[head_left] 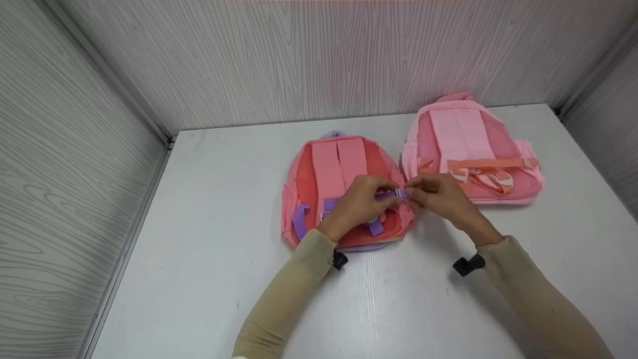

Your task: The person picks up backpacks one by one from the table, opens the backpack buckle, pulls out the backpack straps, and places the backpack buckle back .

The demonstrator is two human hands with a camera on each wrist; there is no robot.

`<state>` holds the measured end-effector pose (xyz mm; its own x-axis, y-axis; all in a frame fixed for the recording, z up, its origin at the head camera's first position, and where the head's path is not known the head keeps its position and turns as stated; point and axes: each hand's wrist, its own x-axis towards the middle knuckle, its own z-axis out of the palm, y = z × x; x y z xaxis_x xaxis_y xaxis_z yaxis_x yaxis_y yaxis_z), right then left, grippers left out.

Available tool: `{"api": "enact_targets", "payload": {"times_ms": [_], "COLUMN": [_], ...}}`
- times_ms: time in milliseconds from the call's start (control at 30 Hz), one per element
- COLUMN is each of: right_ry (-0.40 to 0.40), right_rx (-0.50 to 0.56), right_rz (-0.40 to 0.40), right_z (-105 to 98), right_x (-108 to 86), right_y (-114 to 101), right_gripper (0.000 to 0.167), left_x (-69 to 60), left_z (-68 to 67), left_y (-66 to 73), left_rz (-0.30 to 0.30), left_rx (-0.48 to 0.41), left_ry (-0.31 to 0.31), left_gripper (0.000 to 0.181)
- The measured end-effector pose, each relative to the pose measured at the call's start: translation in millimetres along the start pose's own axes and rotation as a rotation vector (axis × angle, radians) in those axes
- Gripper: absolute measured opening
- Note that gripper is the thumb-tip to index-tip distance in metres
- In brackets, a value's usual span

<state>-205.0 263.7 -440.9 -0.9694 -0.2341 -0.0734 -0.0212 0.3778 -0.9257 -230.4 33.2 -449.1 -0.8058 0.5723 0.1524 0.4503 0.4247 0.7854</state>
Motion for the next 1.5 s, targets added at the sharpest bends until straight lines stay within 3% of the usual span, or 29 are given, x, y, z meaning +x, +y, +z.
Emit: {"api": "enact_targets", "payload": {"times_ms": [467,833,1067,1500], "right_ry": [0.034,0.046,0.054,0.067], "right_rx": [-0.055,-0.137,-0.170,-0.162], "right_rz": [-0.028,-0.067,-0.028,-0.038], "right_z": [1.5,1.6,1.1,-6.3], "right_x": [0.4,-1.3,-2.0,-3.8], "right_y": [0.1,0.1,-0.3,-2.9], "right_gripper": [0.022,0.021,0.024,0.029], "left_x": [-0.8,-3.3,-4.1,-5.0], "left_z": [7.1,8.9,9.4,2.4], "left_y": [-4.5,-7.8,-9.2,-3.3], "left_rz": [0.044,0.004,0.000,-0.040], "left_rx": [-0.018,-0.005,0.017,0.086], "left_ry": [0.052,0.027,0.032,0.022], "left_gripper": [0.033,0.032,0.034,0.042]}}
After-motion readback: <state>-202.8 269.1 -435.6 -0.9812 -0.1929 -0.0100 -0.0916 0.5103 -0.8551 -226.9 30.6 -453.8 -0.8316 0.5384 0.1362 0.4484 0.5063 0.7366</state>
